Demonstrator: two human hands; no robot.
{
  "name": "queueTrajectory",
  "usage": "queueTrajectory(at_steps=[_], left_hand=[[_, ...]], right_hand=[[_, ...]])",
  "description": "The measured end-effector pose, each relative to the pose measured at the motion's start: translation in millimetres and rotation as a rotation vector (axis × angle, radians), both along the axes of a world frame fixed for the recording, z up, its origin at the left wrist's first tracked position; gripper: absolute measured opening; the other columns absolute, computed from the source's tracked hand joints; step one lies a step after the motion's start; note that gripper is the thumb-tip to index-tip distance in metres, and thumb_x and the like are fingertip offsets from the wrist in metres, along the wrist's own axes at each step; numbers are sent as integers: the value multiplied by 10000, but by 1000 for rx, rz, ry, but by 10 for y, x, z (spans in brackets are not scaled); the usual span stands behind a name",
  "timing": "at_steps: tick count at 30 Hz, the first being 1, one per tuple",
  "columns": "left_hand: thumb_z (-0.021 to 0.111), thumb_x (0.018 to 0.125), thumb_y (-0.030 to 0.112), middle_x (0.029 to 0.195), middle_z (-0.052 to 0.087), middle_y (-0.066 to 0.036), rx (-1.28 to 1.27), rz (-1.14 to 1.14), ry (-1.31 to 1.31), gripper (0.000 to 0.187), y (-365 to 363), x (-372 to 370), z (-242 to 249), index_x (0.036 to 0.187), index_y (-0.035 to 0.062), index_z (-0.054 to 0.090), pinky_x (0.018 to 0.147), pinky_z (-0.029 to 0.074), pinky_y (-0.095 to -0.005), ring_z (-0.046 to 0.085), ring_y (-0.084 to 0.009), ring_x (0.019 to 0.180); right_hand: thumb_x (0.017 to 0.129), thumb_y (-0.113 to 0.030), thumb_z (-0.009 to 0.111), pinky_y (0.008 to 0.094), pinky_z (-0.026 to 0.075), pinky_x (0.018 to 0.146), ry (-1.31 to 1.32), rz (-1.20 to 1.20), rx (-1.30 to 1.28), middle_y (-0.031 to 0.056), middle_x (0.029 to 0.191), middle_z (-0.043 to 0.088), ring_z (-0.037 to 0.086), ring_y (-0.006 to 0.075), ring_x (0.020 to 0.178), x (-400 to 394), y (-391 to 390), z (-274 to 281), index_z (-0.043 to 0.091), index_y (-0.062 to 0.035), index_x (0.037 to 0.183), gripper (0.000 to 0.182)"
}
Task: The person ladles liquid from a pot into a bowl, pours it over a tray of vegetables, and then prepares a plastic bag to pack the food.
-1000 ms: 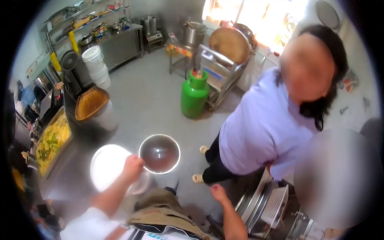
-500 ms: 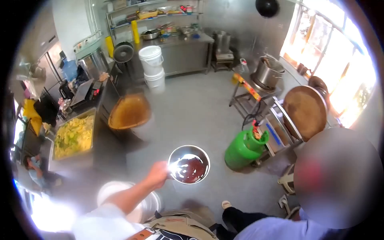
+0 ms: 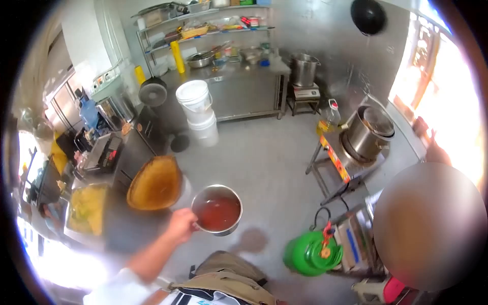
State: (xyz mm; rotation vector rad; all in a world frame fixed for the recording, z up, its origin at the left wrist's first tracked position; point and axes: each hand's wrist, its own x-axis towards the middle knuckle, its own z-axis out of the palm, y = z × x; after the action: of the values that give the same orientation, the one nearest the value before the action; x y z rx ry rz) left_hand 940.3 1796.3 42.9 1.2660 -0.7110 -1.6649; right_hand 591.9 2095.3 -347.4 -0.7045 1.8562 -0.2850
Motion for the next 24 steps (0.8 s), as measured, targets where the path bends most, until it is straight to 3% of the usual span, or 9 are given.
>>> queueTrajectory(at_steps=[3,5,7,11,15,19,21,22,24], left_hand=[[528,719,-11,550,487,-55,15,70,3,153,-812,-299,-35,606,58,450,503,429,-314,455,-156,481],[530,717,-8,549,490,-57,9,82,28,147,-1432,-389,-190,607,55,456,502,429,-311,459,-155,480],[524,731,-12,548,493,-61,3,69,8,142,-2003,-455,-296,614,47,468,492,433,-311,473,-151,484],[525,744,-23,546,502,-68,5,80,31,164,-3505,-655,-250,612,43,454,488,471,-318,490,-151,465],[530,744,-24,541,507,-71,-25,115,61,193,-4920,-897,-205,600,59,432,483,484,-319,501,-157,451],[533,742,-19,536,509,-75,-24,132,108,189,-6205,-1235,-263,601,62,436,484,493,-325,510,-166,441],[535,742,-15,535,508,-77,-33,164,128,174,-6903,-1367,-288,609,56,448,488,497,-328,510,-169,439],[536,742,-13,535,506,-77,-33,184,125,166,-7235,-1438,-293,613,52,454,490,498,-329,509,-170,440],[537,742,-15,529,494,-79,-41,211,112,156,-7832,-1588,-310,615,39,464,487,495,-331,507,-174,444]], right_hand=[[765,-367,584,434,461,582,135,314,-111,107,798,648,620,301,738,-832,-319,-502,651,-97,818,284],[757,-371,587,439,460,578,506,877,-523,107,798,649,624,310,740,-1548,-505,-1291,654,-101,818,285],[766,-351,575,490,465,690,496,870,-211,161,849,644,618,345,831,-1688,-1224,-619,656,-89,818,279],[757,-338,569,471,472,666,176,-29,-50,145,818,645,622,314,794,-1538,-3765,357,653,-93,795,263],[747,-326,563,452,479,643,64,-175,-138,129,787,646,626,283,757,-1460,-5532,830,651,-96,772,247],[738,-313,558,434,486,620,31,-123,-86,113,755,648,630,252,719,-1622,-6715,716,648,-99,749,232],[734,-306,555,424,490,608,51,-36,-8,105,740,648,632,237,701,-1800,-7197,532,647,-101,737,225],[731,-303,553,419,492,602,103,133,29,101,732,648,633,229,691,-1976,-7380,381,646,-101,732,222],[727,-297,550,410,495,591,455,1008,-54,93,716,649,635,213,673,-2416,-7754,219,645,-103,720,216]])
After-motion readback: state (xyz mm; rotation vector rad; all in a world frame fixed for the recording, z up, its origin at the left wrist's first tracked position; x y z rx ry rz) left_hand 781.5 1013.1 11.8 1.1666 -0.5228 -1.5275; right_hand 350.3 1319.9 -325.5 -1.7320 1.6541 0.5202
